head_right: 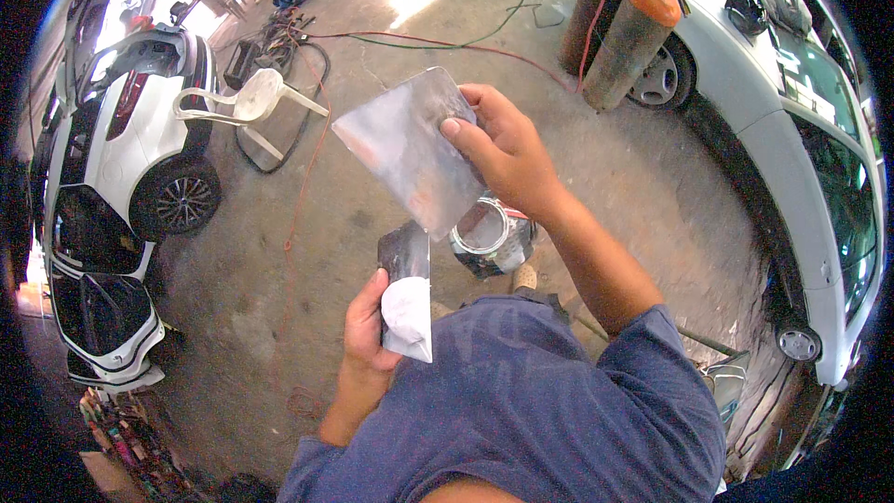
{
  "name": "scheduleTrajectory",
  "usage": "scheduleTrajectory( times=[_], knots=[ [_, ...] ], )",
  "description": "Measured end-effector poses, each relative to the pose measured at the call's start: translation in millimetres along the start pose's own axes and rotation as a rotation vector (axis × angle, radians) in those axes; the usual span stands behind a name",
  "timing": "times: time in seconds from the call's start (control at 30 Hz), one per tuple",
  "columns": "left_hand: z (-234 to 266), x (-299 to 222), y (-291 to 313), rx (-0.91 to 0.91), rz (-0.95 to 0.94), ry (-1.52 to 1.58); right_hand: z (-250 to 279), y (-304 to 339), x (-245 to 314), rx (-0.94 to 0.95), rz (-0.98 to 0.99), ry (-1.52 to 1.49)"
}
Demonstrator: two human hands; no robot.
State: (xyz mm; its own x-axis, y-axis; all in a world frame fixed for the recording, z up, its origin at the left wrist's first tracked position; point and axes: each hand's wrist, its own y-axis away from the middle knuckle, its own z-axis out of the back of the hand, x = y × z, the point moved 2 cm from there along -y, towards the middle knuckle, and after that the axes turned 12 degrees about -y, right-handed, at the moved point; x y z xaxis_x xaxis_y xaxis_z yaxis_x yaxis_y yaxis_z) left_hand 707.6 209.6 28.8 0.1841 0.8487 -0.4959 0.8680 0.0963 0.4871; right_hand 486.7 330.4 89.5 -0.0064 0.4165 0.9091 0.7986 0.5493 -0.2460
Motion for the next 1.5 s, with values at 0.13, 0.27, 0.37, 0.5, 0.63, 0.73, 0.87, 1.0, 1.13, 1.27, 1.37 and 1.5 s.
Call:
scheduleTrajectory(
  times=[0.13, 0.27, 0.37, 0.5, 0.63, 0.73, 0.87, 1.0, 1.13, 1.27, 1.37, 1.5],
  knots=[
    [4.3, -2.7, -2.5, -0.005, -0.018, -0.004, 11.5, 4.0, -1.5, -0.002, 0.056, 0.253],
    [14.8, -13.1, -5.9, -0.004, -0.204, -0.177, 23.2, 6.5, -14.6, -0.101, -0.020, 0.133],
    [10.3, -39.0, -6.7, -0.012, -0.356, -0.421, 22.4, 9.1, -18.7, -0.075, -0.163, 0.033],
    [-0.5, -68.8, -11.6, 0.061, -0.375, -0.848, 17.7, 14.4, -16.3, -0.008, -0.216, 0.028],
    [-0.7, -75.1, -15.4, 0.101, -0.276, -1.083, 23.3, 17.6, -28.7, 0.063, -0.253, 0.143],
    [4.1, -67.8, -18.2, 0.106, -0.229, -1.054, 27.0, 16.5, -36.4, 0.043, -0.184, 0.245],
    [4.6, -52.5, -20.3, 0.141, -0.221, -1.009, 29.6, 15.0, -44.2, 0.017, -0.240, 0.180],
    [6.6, -39.9, -24.0, 0.172, -0.210, -0.756, 36.9, 11.7, -51.7, -0.075, -0.311, 0.062],
    [29.8, -41.2, -34.1, 0.127, -0.301, -0.287, 27.1, 19.6, -40.8, -0.158, -0.491, -0.150],
    [30.3, -67.4, -44.4, 0.172, -0.459, -0.122, 11.7, 54.0, -49.8, -0.027, -0.653, -0.245],
    [19.9, -79.6, -51.9, 0.161, -0.552, -0.169, -2.8, 74.0, -52.7, 0.114, -0.642, -0.321],
    [32.1, -82.0, -62.5, 0.132, -0.524, -0.231, -14.0, 80.6, -43.4, 0.161, -0.616, -0.367]
  ],
)
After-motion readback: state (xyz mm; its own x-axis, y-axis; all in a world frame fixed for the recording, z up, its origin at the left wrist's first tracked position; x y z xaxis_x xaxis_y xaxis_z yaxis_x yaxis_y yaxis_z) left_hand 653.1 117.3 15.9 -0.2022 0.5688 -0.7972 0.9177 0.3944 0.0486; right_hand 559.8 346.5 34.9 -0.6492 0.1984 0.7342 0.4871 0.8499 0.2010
